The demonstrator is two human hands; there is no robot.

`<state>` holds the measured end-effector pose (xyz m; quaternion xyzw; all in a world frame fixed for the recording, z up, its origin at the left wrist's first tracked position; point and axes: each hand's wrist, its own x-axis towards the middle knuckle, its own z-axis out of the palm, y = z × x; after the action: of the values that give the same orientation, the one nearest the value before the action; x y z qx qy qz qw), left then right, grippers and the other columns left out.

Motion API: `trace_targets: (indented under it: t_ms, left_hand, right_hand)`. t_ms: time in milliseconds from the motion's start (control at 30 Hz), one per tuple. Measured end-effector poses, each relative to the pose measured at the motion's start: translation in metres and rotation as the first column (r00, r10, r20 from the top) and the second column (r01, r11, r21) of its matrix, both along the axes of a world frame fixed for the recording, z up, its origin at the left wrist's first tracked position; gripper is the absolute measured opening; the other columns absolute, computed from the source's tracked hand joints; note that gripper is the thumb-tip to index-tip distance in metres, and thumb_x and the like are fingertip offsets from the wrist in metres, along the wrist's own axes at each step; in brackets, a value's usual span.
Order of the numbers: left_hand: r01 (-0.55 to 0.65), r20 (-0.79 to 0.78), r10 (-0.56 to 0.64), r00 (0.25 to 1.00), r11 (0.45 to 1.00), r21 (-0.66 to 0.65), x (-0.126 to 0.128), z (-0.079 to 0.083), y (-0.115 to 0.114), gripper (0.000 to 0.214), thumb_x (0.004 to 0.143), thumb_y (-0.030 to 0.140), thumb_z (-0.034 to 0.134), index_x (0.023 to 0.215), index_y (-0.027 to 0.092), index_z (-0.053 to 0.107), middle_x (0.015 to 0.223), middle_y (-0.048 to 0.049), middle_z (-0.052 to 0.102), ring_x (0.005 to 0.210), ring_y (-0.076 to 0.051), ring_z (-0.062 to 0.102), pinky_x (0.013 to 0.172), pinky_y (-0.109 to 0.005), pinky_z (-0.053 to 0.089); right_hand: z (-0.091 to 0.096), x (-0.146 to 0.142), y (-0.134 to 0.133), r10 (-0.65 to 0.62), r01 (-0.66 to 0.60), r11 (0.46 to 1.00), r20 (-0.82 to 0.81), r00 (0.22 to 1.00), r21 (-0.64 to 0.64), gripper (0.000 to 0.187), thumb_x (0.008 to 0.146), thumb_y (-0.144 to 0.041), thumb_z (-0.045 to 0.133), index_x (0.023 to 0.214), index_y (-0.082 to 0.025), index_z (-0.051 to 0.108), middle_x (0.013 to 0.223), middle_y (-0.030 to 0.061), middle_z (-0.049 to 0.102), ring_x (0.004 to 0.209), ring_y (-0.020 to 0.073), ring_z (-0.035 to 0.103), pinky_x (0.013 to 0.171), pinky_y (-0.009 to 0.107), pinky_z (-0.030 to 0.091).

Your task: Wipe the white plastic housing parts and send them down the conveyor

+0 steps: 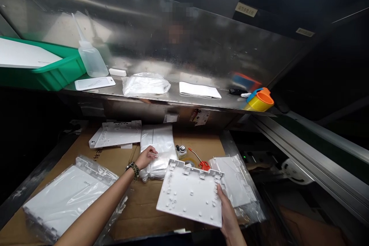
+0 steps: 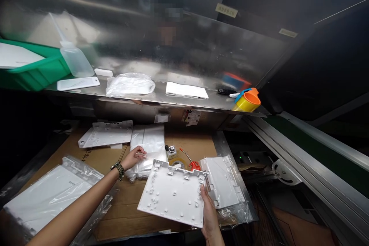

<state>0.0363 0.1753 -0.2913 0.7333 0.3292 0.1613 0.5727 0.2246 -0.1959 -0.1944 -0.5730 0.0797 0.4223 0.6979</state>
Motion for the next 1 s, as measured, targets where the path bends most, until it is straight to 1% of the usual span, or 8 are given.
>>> trace_targets:
  t_ms: [100,233,400,567,733,867,933,1000]
  left_hand:
    - [-0.015,-0.002,0.015,1.0,0.995,0.096,-0.001,0.003,-0.01,0.028,0.095,0.036,0.067,0.114,0.016,0.064,0.114,-0.0081,0.067,0.094,-0.022,0.067,0.083,-0.043,0.059]
    - [-0.022,-0.032,0.03,0.999,0.974,0.224,-0.002,0.004,-0.04,0.023,0.095,0.037,0.067,0.107,0.017,0.067,0.116,-0.0082,0.067,0.101,-0.023,0.065,0.09,-0.046,0.057]
    - [-0.135,-0.044,0.152,0.987,0.955,0.265,0.004,0.007,-0.058,0.03,0.097,0.04,0.064,0.117,0.017,0.064,0.11,-0.0076,0.068,0.099,-0.024,0.066,0.089,-0.047,0.057]
    - [-0.215,0.03,0.213,0.977,0.965,0.148,0.018,0.021,-0.033,0.033,0.099,0.04,0.061,0.122,0.017,0.061,0.11,-0.008,0.069,0.096,-0.024,0.069,0.087,-0.046,0.058]
    - [-0.093,0.099,0.1,0.99,0.993,-0.068,0.024,0.043,-0.009,0.026,0.096,0.036,0.067,0.111,0.015,0.065,0.101,-0.0054,0.07,0.089,-0.021,0.069,0.082,-0.042,0.06]
    - [0.032,0.136,-0.002,0.991,0.975,-0.221,0.023,0.063,-0.018,0.018,0.092,0.029,0.073,0.1,0.015,0.066,0.085,-0.0003,0.068,0.075,-0.017,0.068,0.073,-0.036,0.061]
    - [0.082,0.167,-0.036,0.985,0.956,-0.28,0.022,0.073,-0.031,0.017,0.089,0.026,0.076,0.095,0.015,0.065,0.079,0.0017,0.067,0.072,-0.016,0.068,0.071,-0.035,0.061]
    - [0.114,0.203,-0.048,0.978,0.94,-0.323,0.021,0.082,-0.047,0.02,0.085,0.025,0.08,0.092,0.015,0.063,0.079,0.0018,0.068,0.074,-0.017,0.069,0.073,-0.036,0.061]
  right_hand:
    - [-0.004,-0.002,0.01,0.007,-0.009,1.0,-0.081,0.997,-0.019,0.075,0.078,-0.058,0.08,0.14,-0.02,0.061,0.123,0.0106,0.076,0.124,0.032,0.068,0.101,0.048,0.057]
    - [-0.009,-0.005,0.018,0.006,-0.009,0.999,-0.089,0.996,-0.031,0.073,0.078,-0.06,0.079,0.139,-0.023,0.063,0.124,0.0092,0.076,0.124,0.0307,0.067,0.102,0.044,0.056]
    - [-0.009,-0.005,0.017,-0.002,-0.002,0.999,-0.074,0.997,-0.048,0.074,0.077,-0.062,0.078,0.138,-0.022,0.064,0.123,0.0101,0.076,0.123,0.0325,0.068,0.104,0.047,0.055]
    - [-0.004,-0.001,0.011,-0.015,0.01,0.998,-0.08,0.997,-0.066,0.08,0.075,-0.066,0.078,0.138,-0.018,0.063,0.122,0.0129,0.076,0.124,0.0355,0.067,0.104,0.051,0.054]
    - [-0.007,0.004,0.004,-0.008,0.003,0.999,-0.138,0.99,-0.033,0.084,0.073,-0.066,0.079,0.14,-0.018,0.061,0.125,0.0131,0.075,0.126,0.0364,0.065,0.104,0.051,0.054]
    - [-0.005,0.008,-0.001,0.058,-0.062,0.998,-0.129,0.99,-0.028,0.077,0.072,-0.064,0.082,0.134,-0.021,0.066,0.125,0.0122,0.075,0.129,0.0359,0.063,0.104,0.05,0.051]
    - [0.0,0.01,0.003,0.166,-0.168,0.985,-0.089,0.982,-0.023,0.069,0.071,-0.064,0.082,0.124,-0.022,0.073,0.121,0.013,0.076,0.127,0.0353,0.064,0.103,0.048,0.051]
    - [0.006,0.009,0.015,0.323,-0.323,0.946,-0.038,0.946,-0.005,0.062,0.071,-0.067,0.081,0.112,-0.02,0.078,0.112,0.0145,0.078,0.12,0.0351,0.067,0.099,0.047,0.053]
